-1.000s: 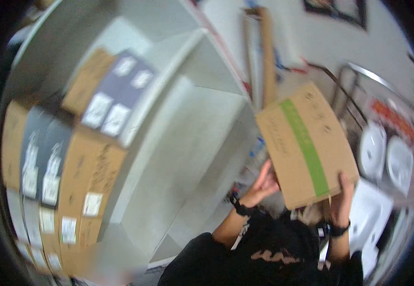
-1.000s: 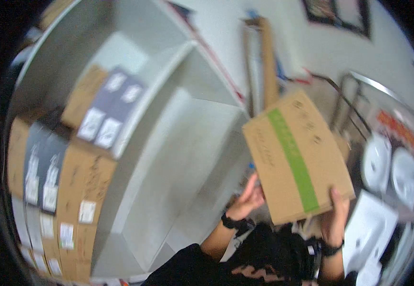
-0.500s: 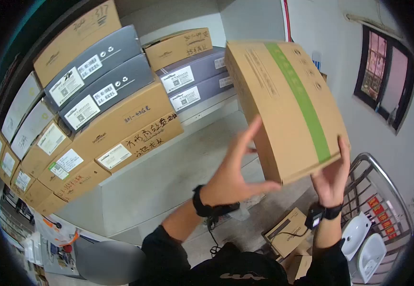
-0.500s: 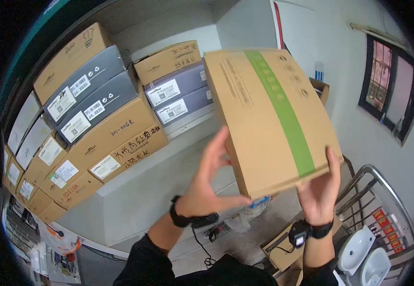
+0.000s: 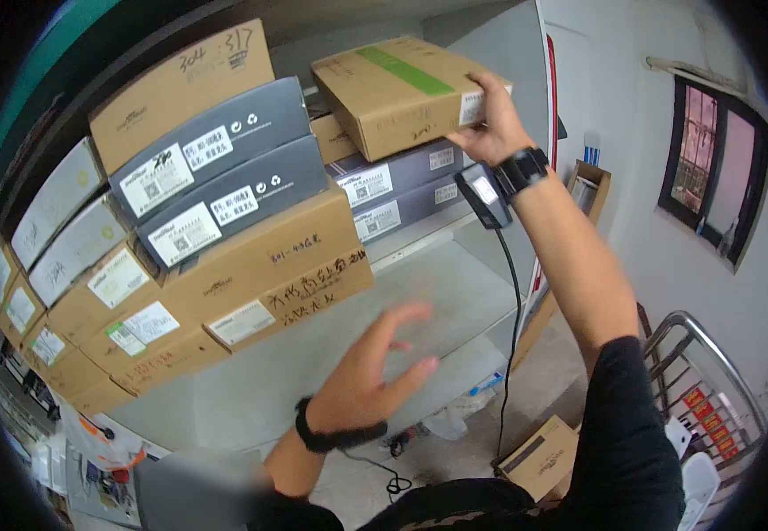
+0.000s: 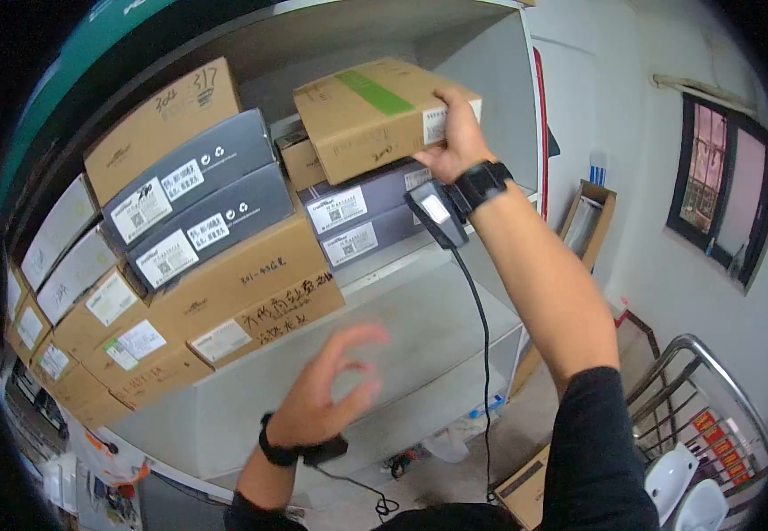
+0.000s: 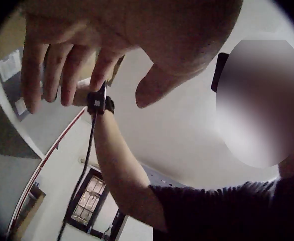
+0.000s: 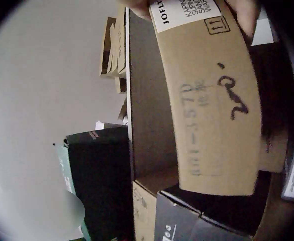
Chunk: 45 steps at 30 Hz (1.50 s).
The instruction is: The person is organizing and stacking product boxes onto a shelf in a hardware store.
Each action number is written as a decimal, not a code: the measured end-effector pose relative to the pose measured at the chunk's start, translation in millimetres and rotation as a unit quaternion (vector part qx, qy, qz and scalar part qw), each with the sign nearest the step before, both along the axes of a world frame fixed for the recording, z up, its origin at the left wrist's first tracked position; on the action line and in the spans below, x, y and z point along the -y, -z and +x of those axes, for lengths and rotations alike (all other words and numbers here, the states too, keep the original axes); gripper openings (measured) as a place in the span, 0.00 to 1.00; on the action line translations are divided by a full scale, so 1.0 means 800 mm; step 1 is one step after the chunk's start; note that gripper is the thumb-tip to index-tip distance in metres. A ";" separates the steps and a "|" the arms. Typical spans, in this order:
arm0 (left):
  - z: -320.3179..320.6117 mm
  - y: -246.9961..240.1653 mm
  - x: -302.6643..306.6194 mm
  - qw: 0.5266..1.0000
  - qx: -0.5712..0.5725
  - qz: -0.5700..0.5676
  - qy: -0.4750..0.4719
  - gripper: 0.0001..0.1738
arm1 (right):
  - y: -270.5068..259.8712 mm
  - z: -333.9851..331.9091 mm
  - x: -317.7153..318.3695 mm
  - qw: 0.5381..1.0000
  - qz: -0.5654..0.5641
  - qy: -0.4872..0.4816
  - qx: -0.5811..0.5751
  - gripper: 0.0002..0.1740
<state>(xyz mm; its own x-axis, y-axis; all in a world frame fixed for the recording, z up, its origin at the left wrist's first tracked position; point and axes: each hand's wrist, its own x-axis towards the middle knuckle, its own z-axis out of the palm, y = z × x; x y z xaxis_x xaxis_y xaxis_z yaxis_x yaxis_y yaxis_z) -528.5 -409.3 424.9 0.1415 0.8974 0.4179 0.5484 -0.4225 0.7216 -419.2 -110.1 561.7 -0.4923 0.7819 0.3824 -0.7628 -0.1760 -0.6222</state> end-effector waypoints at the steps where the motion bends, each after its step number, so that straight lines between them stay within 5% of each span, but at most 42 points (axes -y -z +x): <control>1: -0.010 0.022 0.013 0.999 0.006 -0.038 0.009 0.27 | -0.012 -0.010 -0.014 0.999 -0.003 0.025 0.037 0.29; 8: -0.047 0.136 0.034 0.984 0.036 -0.176 -0.019 0.22 | -0.065 -0.014 -0.040 0.981 0.098 0.065 0.154 0.32; 10: -0.044 0.134 0.028 0.974 0.049 -0.223 -0.007 0.22 | -0.046 -0.018 -0.057 0.982 0.111 0.005 0.150 0.39; 14: -0.008 0.147 -0.012 0.960 0.038 -0.274 0.048 0.22 | -0.035 -0.033 -0.035 0.959 0.115 0.032 0.256 0.49; 16: 0.002 0.143 -0.026 0.958 0.056 -0.263 0.098 0.21 | -0.034 -0.024 -0.050 0.864 0.226 0.098 0.438 0.55; 17: -0.002 0.151 -0.030 0.959 0.053 -0.257 0.111 0.22 | -0.031 -0.032 -0.058 0.863 0.222 0.129 0.435 0.51; 18: 0.001 0.156 -0.028 0.957 0.062 -0.261 0.113 0.22 | -0.024 -0.011 -0.088 0.745 0.371 0.349 0.431 0.50; 20: -0.001 0.157 -0.027 0.954 0.072 -0.269 0.111 0.21 | -0.021 -0.004 -0.082 0.651 0.361 0.501 0.442 0.46; 21: 0.001 0.168 -0.027 0.956 0.087 -0.257 0.107 0.21 | -0.012 -0.012 -0.075 0.645 0.379 0.494 0.443 0.46; 23: -0.021 0.184 -0.004 0.952 0.123 -0.275 0.042 0.20 | 0.015 -0.018 -0.051 0.593 0.474 0.608 0.231 0.43; 27: -0.067 0.251 0.040 0.934 0.179 -0.293 -0.100 0.19 | 0.031 -0.076 -0.045 0.524 0.477 0.665 0.237 0.41; 32: -0.071 0.278 0.051 0.917 0.195 -0.319 -0.137 0.18 | 0.016 -0.081 -0.046 0.590 0.475 0.564 0.328 0.41; 35: -0.073 0.294 0.045 0.918 0.171 -0.334 -0.130 0.19 | -0.006 -0.131 -0.017 0.490 0.543 0.509 0.454 0.38; 38: -0.060 0.281 0.035 0.912 0.151 -0.353 -0.147 0.19 | -0.003 -0.150 -0.022 0.517 0.508 0.548 0.418 0.36; 45: -0.067 0.318 0.039 0.926 0.160 -0.326 -0.102 0.20 | 0.007 -0.163 -0.035 0.488 0.499 0.567 0.437 0.37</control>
<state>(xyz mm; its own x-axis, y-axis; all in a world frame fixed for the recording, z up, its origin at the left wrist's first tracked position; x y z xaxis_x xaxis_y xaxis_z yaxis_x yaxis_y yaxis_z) -582.1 -440.1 170.3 -0.0958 0.9684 -0.2305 0.2819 0.2484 0.9267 -549.7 -82.1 556.4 -0.2760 0.3797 0.8830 0.6159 0.7751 -0.1408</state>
